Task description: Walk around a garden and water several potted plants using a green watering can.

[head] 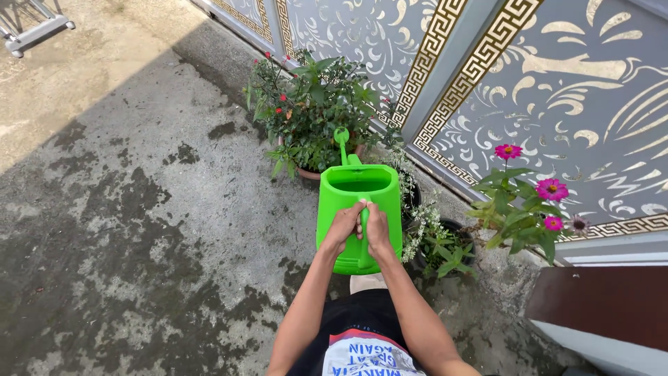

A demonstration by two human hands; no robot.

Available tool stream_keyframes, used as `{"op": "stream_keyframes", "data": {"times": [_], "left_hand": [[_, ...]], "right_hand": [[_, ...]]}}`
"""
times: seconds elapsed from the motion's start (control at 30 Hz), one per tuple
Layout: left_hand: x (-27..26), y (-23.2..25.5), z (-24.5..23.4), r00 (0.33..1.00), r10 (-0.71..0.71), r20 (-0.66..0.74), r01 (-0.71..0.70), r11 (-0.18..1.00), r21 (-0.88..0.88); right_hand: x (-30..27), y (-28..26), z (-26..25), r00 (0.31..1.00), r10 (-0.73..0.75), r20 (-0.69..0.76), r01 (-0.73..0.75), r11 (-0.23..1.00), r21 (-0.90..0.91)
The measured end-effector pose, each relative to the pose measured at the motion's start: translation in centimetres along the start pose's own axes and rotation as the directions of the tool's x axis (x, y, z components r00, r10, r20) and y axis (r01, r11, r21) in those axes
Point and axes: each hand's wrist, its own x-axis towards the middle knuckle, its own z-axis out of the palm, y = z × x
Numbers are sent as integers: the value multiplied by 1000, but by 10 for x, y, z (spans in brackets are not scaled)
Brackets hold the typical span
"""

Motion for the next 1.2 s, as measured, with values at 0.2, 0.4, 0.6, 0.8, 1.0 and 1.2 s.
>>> {"op": "stream_keyframes", "data": {"times": [0.2,0.4,0.6,0.8,1.0,1.2], "left_hand": [[-25,-19,-9,999,-51,14,51,999,1],[-23,-23,-6,998,-56,18,56,998,0],[6,-18,7,999,-47,12,47,999,12],[51,-4,26,1000,-28,-4,28,1000,-2],[95,18,49,999,-28,-21,27,999,-40],[131,26,56,998,6,-68,-12,997,-79]], "right_hand": [[-26,24,-1,998,37,-43,-36,999,27],[-26,24,-4,999,27,-37,-26,999,43],[3,15,-17,998,35,-49,-34,999,16],[46,-13,-27,999,35,-38,-35,999,11],[91,-45,-37,999,35,-2,-35,999,12],[131,-59,-43,997,37,71,-38,999,5]]}}
